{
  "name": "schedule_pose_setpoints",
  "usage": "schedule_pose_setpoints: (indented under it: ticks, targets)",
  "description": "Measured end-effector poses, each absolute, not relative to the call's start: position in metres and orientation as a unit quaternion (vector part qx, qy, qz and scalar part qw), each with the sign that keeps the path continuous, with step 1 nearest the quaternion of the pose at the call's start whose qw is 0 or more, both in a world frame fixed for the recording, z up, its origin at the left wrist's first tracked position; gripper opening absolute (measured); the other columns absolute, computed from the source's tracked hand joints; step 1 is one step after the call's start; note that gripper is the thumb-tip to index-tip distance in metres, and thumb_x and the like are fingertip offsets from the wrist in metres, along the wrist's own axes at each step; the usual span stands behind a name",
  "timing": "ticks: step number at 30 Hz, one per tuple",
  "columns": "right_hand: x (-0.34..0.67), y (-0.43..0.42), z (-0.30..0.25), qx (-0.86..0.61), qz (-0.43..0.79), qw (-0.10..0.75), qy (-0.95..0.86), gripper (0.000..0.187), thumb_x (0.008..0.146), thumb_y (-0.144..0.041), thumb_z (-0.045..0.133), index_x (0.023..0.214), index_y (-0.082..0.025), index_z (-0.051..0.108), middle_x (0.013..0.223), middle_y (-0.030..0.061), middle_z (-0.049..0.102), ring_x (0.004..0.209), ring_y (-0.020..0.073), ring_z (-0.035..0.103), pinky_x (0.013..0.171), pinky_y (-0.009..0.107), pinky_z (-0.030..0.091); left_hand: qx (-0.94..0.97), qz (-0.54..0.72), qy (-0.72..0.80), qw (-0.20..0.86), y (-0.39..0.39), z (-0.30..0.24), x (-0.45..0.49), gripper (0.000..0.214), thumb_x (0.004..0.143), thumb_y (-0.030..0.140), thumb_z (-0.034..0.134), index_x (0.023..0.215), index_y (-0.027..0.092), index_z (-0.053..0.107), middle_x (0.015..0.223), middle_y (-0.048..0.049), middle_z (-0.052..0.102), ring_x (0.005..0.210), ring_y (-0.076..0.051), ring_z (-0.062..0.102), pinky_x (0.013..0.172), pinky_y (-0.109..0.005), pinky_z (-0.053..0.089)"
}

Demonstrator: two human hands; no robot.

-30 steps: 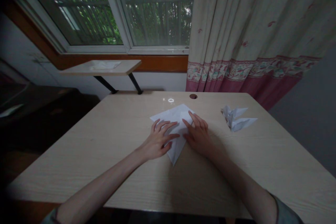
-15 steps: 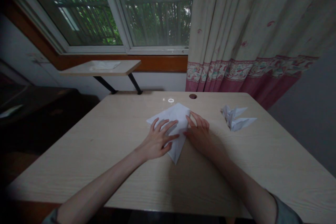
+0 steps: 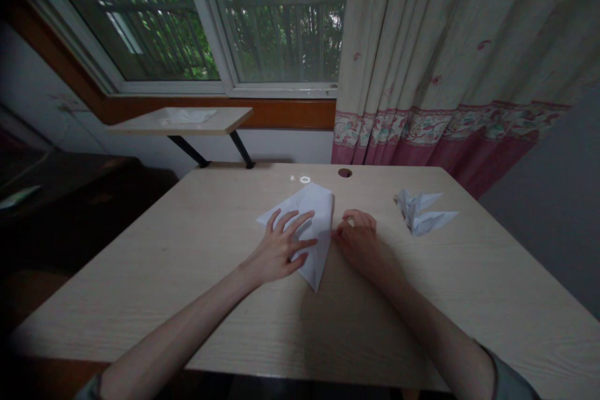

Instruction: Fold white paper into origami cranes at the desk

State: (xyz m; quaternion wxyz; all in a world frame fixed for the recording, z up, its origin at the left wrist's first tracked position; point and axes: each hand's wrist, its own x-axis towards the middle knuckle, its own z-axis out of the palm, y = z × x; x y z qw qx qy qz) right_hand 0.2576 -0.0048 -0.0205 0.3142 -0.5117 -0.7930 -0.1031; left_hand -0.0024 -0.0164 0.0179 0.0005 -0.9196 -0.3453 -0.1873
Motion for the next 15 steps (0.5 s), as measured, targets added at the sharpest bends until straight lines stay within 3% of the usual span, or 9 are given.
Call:
schedule_pose_setpoints:
  ticks: [15]
  targets:
    - [0.2531,-0.0035,-0.0205,-0.497,-0.111,0.311,-0.803,0.011,0.087,-0.019,0.059,0.079,-0.022,0.065,0.102,0.0081,0.069,0.102,0.0256,0.060,0.095,0.043,0.038,-0.913,-0.190,-0.361,0.006,-0.0149,0.0154,-0.0022,0.031,0.094,0.035,0.060,0.124,0.039,0.069,0.164,-0.0005,0.027,0.145,-0.036,0.027,0.118,-0.064,0.010]
